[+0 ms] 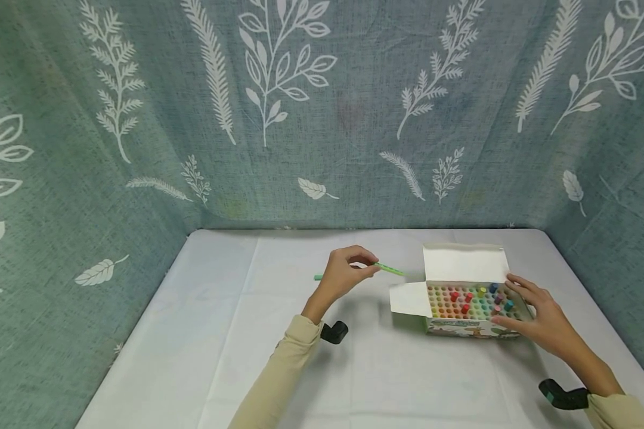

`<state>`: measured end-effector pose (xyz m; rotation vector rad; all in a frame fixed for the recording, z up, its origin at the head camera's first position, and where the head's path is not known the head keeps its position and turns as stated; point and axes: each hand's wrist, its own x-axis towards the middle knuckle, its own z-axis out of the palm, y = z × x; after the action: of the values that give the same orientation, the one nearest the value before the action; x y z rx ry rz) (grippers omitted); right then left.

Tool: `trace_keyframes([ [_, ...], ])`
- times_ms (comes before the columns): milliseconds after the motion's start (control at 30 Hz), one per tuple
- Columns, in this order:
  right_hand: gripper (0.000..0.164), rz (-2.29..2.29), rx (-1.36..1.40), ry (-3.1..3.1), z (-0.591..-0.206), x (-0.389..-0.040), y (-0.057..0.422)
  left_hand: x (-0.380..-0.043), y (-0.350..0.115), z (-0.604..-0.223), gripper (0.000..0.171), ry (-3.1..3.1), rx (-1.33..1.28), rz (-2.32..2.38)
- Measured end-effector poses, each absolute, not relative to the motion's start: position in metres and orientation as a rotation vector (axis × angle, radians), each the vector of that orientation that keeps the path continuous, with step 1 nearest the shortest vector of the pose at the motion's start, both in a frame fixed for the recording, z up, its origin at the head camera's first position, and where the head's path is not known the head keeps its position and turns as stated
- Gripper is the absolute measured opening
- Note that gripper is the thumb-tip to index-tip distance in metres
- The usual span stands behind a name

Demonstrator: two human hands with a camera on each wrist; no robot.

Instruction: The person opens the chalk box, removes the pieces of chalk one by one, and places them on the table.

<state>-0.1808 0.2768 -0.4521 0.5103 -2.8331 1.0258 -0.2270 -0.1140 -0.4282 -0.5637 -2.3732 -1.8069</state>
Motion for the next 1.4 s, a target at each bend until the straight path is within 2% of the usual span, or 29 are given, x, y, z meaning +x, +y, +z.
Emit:
trace_keyframes([
  [400, 0.088, 1.049, 0.496, -2.842, -0.454, -0.181, 0.279, -0.205, -0.136, -0.405, 0.015, -2.348, -0.512, -1.894],
  [1067, 0.09, 1.057, 0.488, -2.825, -0.454, -0.181, 0.278, -0.203, -0.174, -0.429, 0.018, -2.314, -0.409, -2.065],
  [1400, 0.089, 1.06, 0.476, -2.824, -0.454, -0.18, 0.277, -0.213, -0.195, -0.46, 0.022, -2.29, -0.317, -2.069],
])
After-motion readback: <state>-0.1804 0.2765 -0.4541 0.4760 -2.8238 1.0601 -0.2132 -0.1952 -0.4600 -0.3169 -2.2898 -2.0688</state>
